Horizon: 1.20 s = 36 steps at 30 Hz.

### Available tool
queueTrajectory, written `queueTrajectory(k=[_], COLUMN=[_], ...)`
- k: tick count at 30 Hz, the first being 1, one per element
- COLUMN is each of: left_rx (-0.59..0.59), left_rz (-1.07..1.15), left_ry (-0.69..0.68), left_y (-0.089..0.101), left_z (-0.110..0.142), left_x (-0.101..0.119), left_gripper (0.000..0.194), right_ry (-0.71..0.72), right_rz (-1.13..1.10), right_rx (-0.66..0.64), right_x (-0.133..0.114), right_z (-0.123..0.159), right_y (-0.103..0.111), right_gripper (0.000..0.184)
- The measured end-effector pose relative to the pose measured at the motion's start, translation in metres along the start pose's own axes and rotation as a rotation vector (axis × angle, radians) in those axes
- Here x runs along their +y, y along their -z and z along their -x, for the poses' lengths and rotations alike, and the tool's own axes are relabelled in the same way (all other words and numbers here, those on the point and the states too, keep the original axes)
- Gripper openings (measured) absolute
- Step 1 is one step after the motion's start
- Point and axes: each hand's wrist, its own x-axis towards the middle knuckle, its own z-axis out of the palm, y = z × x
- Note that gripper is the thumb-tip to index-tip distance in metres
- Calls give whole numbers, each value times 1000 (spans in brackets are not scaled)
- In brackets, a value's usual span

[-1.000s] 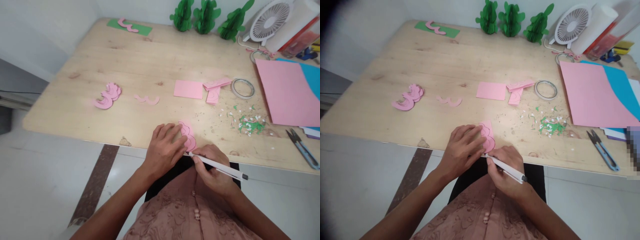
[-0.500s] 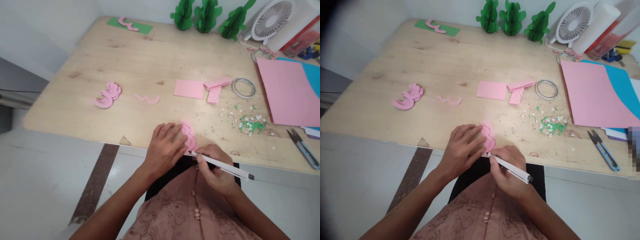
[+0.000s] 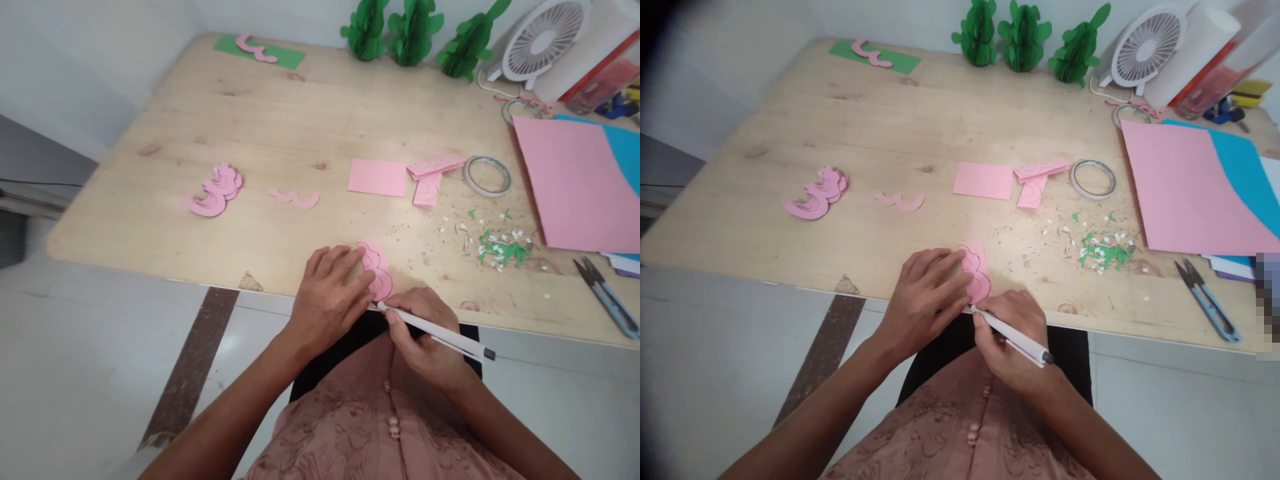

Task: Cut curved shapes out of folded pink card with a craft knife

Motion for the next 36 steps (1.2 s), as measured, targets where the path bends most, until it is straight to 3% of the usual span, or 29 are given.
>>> queueTrajectory(k=[9, 36], left_rx=[0, -7], left_rz=[-2, 1], left_ry=[3, 4], left_y=[0, 1], left_z=[-1, 0], left_x=[1, 0], left_gripper=[19, 18], right_ry=[-75, -70], right_rz=[35, 74], right_rx=[10, 19], right_x=[5, 6], right_z=[6, 5], right_y=[9, 14], right_gripper=[9, 9])
